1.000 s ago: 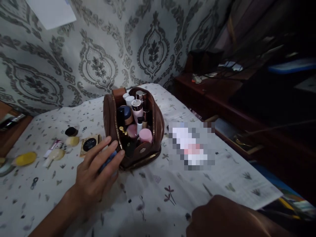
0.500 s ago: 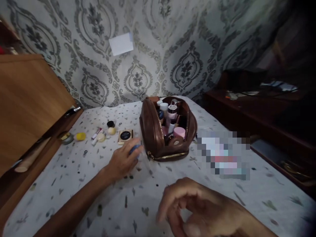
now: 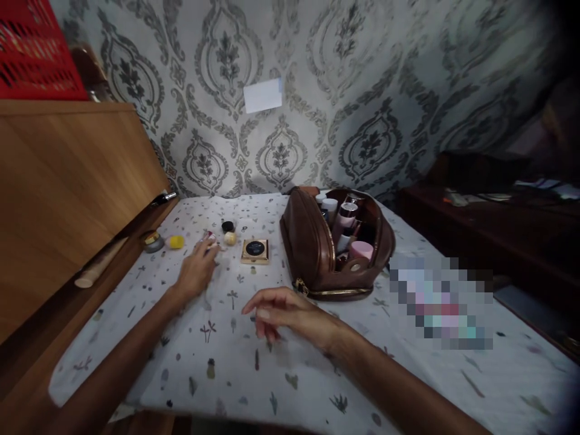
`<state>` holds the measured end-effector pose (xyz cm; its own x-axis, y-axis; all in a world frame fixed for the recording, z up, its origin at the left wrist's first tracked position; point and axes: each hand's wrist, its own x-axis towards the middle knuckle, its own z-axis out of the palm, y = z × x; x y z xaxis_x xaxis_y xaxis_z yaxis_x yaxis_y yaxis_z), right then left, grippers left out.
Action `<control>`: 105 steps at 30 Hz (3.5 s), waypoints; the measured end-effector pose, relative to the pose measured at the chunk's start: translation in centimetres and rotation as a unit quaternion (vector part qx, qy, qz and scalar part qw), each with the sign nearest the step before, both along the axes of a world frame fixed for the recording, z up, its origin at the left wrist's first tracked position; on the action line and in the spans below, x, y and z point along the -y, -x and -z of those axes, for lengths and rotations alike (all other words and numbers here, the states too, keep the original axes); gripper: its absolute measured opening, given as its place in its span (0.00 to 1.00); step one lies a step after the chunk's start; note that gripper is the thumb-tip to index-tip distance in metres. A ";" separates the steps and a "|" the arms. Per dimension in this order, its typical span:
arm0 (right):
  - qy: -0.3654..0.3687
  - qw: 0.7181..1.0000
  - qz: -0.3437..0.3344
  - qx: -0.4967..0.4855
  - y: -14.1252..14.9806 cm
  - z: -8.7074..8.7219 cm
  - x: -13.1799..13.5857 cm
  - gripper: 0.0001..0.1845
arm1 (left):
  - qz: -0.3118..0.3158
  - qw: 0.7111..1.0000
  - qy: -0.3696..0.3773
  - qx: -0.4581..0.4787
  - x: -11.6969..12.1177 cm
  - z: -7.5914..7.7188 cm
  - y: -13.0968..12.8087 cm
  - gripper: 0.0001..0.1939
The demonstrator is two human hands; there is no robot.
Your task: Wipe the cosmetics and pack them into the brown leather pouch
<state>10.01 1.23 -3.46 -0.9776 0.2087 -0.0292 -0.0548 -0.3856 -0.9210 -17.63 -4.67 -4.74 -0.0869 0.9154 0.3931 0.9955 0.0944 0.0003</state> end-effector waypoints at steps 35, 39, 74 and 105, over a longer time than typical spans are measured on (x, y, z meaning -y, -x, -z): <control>0.133 0.955 0.262 -0.054 1.6 4.3 -0.5 0.31 | 0.138 0.895 0.000 0.425 -1.7 -1.5 -7.6 0.16; 0.126 0.952 0.275 -0.052 1.6 4.9 -0.8 0.27 | 0.199 0.898 0.014 0.392 -1.0 -0.3 -10.1 0.14; 0.166 0.948 0.261 -0.068 1.3 3.7 -0.4 0.23 | 0.137 0.620 0.060 0.770 -1.9 0.6 -9.2 0.19; 0.089 0.974 0.208 0.012 0.8 3.0 0.0 0.26 | 0.171 0.793 -0.018 0.585 -1.7 -0.4 -7.0 0.16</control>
<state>9.23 1.24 -6.42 -0.8084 0.5756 -0.1230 -0.2193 -0.4885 -0.8445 -10.60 -2.95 -4.33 -0.1605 0.9543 0.2521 0.2795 -0.2010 0.9389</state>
